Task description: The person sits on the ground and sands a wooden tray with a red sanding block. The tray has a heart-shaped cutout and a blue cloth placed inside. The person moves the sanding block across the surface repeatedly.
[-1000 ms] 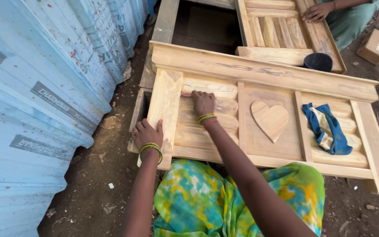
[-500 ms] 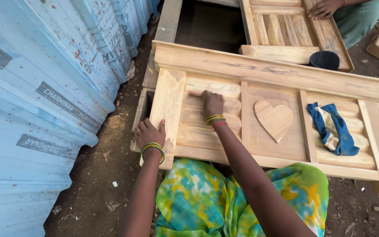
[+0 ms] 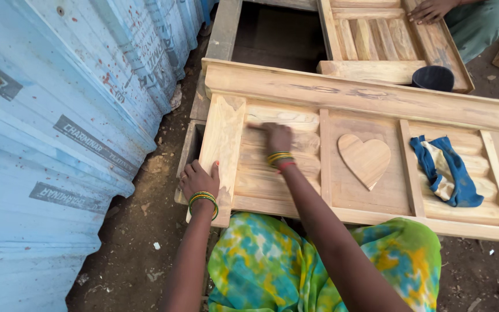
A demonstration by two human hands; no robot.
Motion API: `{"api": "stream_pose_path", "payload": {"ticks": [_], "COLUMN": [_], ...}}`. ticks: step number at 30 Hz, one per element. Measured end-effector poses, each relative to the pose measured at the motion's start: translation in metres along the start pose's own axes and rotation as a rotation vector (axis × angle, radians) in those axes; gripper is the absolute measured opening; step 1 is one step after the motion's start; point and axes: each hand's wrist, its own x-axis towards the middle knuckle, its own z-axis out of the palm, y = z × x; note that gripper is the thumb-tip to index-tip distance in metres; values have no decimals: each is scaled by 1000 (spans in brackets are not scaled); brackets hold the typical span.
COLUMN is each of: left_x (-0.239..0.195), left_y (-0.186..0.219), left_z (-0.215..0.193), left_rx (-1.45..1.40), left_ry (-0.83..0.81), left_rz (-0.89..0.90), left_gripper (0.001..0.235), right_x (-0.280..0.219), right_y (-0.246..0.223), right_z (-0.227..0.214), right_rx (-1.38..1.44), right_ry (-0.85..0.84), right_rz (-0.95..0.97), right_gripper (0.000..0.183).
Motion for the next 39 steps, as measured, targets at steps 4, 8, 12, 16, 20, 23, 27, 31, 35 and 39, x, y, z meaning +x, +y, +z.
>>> {"api": "stream_pose_path", "payload": {"ticks": [4, 8, 12, 16, 20, 23, 27, 31, 35, 39], "left_x": [-1, 0, 0, 3, 1, -3, 6, -2, 5, 1], "left_y": [2, 2, -1, 1, 1, 2, 4, -2, 2, 2], "left_z": [-4, -4, -1, -3, -7, -10, -12, -7, -6, -5], "left_rx": [-6, -9, -19, -8, -10, -14, -9, -13, -32, -16], "left_ry": [-18, -43, -3, -56, -83, -56, -84, -85, -56, -51], "left_rz": [-12, -24, -10, -25, -35, -23, -33, -18, -26, -23], "left_gripper": [60, 60, 61, 61, 62, 61, 62, 61, 61, 60], "right_x": [0, 2, -13, -18, -17, -21, 17, 45, 63, 56], "right_y": [-30, 7, 37, 27, 26, 53, 118, 144, 109, 73], "right_z": [-3, -41, -57, -48, -31, -19, -38, -71, -86, -58], "right_rx": [-27, -107, -196, -171, -221, -62, 362, 375, 200, -218], "right_ry": [-117, -141, -67, 36, -46, 54, -38, 286, 240, 17], "right_rz": [-70, -28, 108, 135, 196, -22, 72, 62, -89, 21], "right_gripper": [44, 43, 30, 21, 23, 29, 20, 20, 49, 39]}}
